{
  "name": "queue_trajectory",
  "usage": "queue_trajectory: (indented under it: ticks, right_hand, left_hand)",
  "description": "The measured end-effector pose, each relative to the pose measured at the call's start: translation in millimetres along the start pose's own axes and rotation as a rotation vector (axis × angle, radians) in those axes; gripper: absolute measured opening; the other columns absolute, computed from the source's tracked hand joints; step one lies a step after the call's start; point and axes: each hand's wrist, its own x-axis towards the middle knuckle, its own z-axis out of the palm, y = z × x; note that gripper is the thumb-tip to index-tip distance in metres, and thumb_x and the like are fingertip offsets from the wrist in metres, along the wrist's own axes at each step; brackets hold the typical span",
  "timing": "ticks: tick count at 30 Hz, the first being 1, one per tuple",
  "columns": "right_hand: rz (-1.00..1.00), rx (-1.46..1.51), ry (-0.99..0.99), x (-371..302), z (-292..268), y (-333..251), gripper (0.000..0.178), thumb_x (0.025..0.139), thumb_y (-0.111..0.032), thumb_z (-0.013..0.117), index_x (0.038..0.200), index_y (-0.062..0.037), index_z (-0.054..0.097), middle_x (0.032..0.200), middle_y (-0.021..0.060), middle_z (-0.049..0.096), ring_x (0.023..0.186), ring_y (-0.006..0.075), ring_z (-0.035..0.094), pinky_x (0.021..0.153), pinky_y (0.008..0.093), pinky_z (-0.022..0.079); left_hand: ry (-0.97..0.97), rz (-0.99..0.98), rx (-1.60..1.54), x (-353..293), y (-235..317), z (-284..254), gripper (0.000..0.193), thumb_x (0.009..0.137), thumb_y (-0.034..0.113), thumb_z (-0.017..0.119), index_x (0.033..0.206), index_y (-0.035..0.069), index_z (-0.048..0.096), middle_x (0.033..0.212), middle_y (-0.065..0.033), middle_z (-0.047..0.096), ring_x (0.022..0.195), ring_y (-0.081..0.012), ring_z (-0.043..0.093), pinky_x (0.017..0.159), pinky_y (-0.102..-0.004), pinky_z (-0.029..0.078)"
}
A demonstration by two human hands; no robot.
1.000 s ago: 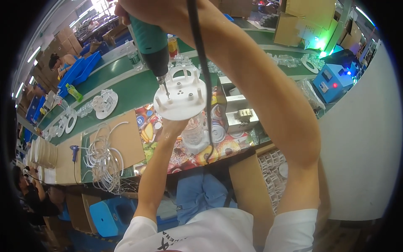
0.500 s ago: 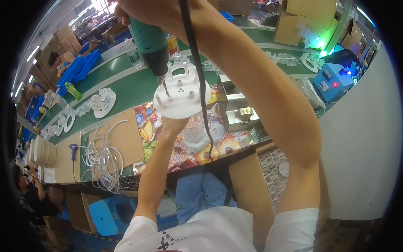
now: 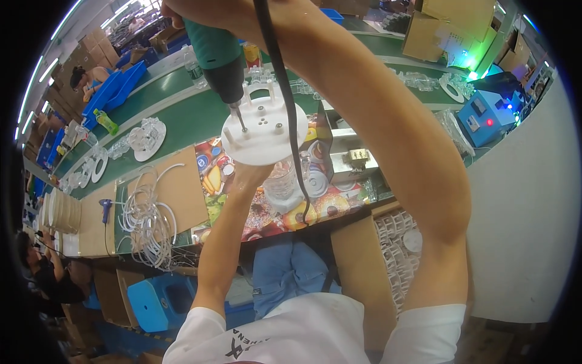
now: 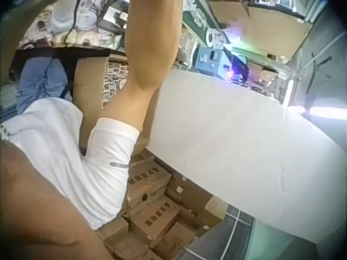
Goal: Assembling plastic components on a factory assembly line using an electric screwdriver.
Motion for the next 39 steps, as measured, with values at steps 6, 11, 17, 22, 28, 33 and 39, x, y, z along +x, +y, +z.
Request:
queue_trajectory:
  ticks: [6, 11, 17, 22, 28, 33, 39]
  right_hand:
    - [-0.038, 0.034, -0.003, 3, -1, -6, 0.002, 0.073, -0.002, 0.053, 0.074, -0.0008, 0.053, 0.054, 0.0053, 0.052, 0.045, 0.0114, 0.051, 0.041, 0.0266, 0.044]
    - [-0.015, 0.074, 0.001, 2, -5, -13, 0.011, 0.072, -0.001, 0.057, 0.081, 0.0002, 0.052, 0.058, 0.0061, 0.054, 0.045, 0.0122, 0.052, 0.039, 0.0267, 0.044]
    - [-0.155, 0.414, 0.073, -30, -109, -1, 0.044, 0.085, -0.023, 0.05, 0.113, 0.0106, 0.048, 0.093, 0.0136, 0.056, 0.061, 0.0126, 0.047, 0.058, 0.0283, 0.041]
    - [-0.128, 0.413, 0.167, -135, -164, 18, 0.036, 0.086, -0.011, 0.046, 0.121, -0.002, 0.041, 0.099, 0.014, 0.056, 0.06, 0.0112, 0.046, 0.056, 0.0254, 0.04]
    - [-0.059, 0.186, 0.301, -188, -165, 58, 0.04, 0.085, -0.007, 0.05, 0.122, -0.0021, 0.039, 0.096, 0.0156, 0.057, 0.057, 0.0128, 0.048, 0.05, 0.0264, 0.042]
    - [0.102, -0.076, 0.335, -205, -148, 61, 0.05, 0.079, -0.007, 0.063, 0.123, -0.003, 0.038, 0.092, 0.0152, 0.056, 0.054, 0.014, 0.049, 0.05, 0.0269, 0.043]
    - [0.122, -0.076, 0.305, -217, -148, 66, 0.06, 0.078, -0.011, 0.067, 0.128, -0.0038, 0.035, 0.089, 0.0134, 0.053, 0.052, 0.0137, 0.047, 0.049, 0.0269, 0.043]
  left_hand:
    - [-0.057, 0.042, 0.116, 6, 1, -10, 0.03, 0.075, 0.027, 0.063, 0.104, 0.018, 0.066, 0.112, -0.005, 0.062, 0.106, -0.0243, 0.056, 0.091, -0.04, 0.043]
    - [-0.137, -0.23, -0.324, 16, 14, -15, 0.032, 0.077, 0.027, 0.063, 0.107, 0.017, 0.065, 0.114, -0.0051, 0.06, 0.105, -0.0247, 0.056, 0.092, -0.0376, 0.042]
    - [0.026, 0.058, -0.053, 29, 1, -13, 0.043, 0.074, 0.025, 0.071, 0.114, 0.015, 0.06, 0.116, -0.0049, 0.059, 0.105, -0.0217, 0.054, 0.095, -0.035, 0.039]
    - [0.159, -0.278, -0.687, 54, 17, -75, 0.054, 0.065, 0.016, 0.079, 0.113, 0.005, 0.057, 0.107, -0.0052, 0.062, 0.102, -0.0156, 0.055, 0.086, -0.0314, 0.046]
    - [0.016, -0.479, -1.121, 81, -28, -117, 0.035, 0.075, 0.015, 0.073, 0.103, 0.0, 0.061, 0.092, -0.0065, 0.063, 0.085, -0.0134, 0.059, 0.077, -0.0269, 0.047]
    - [0.234, -0.49, -1.063, 102, -77, -144, 0.025, 0.079, 0.017, 0.069, 0.099, 0.003, 0.064, 0.091, -0.0051, 0.064, 0.083, -0.0124, 0.058, 0.078, -0.0252, 0.045]
    - [0.289, -0.302, -0.513, 119, -152, -108, 0.028, 0.079, 0.018, 0.07, 0.103, 0.005, 0.063, 0.1, -0.0074, 0.065, 0.092, -0.0122, 0.059, 0.081, -0.0294, 0.048]
